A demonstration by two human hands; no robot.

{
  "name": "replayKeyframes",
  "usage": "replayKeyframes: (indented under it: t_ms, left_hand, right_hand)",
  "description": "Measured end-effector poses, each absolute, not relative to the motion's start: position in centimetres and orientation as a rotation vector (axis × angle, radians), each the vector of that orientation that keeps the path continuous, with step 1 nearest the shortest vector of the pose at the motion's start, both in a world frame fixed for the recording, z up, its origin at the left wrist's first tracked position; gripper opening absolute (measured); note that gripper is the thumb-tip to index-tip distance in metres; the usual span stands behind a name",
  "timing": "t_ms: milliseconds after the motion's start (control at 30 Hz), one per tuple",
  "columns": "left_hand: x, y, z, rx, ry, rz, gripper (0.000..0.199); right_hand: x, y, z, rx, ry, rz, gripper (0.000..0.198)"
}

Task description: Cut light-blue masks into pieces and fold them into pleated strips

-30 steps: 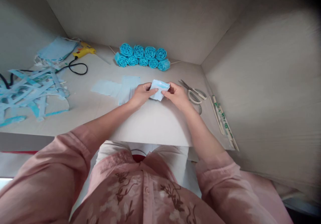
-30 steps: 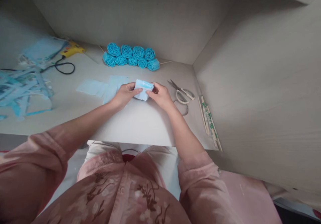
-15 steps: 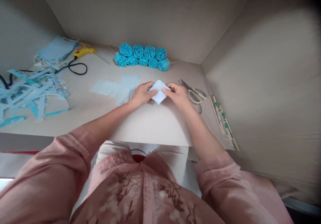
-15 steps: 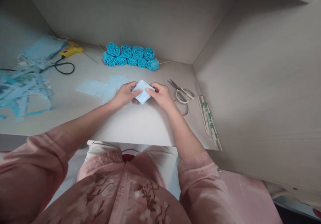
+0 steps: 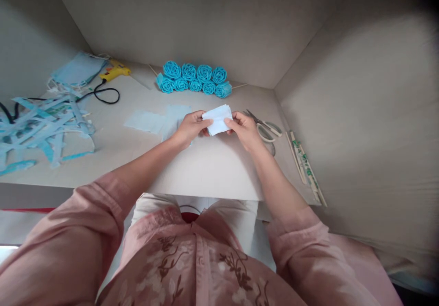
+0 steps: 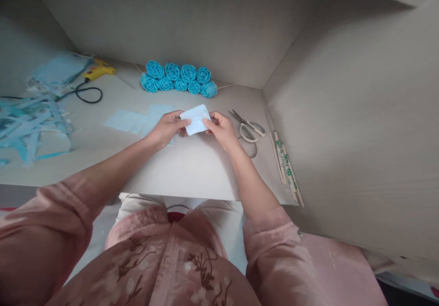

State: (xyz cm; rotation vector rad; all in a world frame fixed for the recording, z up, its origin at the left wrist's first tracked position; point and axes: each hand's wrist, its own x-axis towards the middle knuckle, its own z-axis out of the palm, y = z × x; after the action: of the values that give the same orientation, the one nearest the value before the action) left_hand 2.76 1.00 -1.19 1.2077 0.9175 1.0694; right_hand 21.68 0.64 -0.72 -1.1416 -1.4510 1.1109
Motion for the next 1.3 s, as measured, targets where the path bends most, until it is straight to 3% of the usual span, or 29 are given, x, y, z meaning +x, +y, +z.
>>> replayKeyframes:
  t_ms: [133,400,633,1300]
  left_hand:
    - [2.8,1.0,-1.1,1.175,0.929,1.132,0.016]
    - [3.0,1.3,-1.7,1.288,0.931,1.273,0.029]
    - [2.5,1.7,-1.5,1.668,1.031,1.483,0.009]
    - [2.4,1.9,-2.0,1.850,1.153,1.351,0.007]
  right_hand:
    - [21.5,0.6,-0.7,-1.101,-1.455,1.179,0.034]
    - [21.7,0.7,-0.8,-1.125,-1.424,1.159,0.032]
    - [21.7,0.8,-0.8,-1.139,-1.423,1.156,0.032]
    - [21.6,0.6,-1.0,-1.142,-1.459,1.250,0.034]
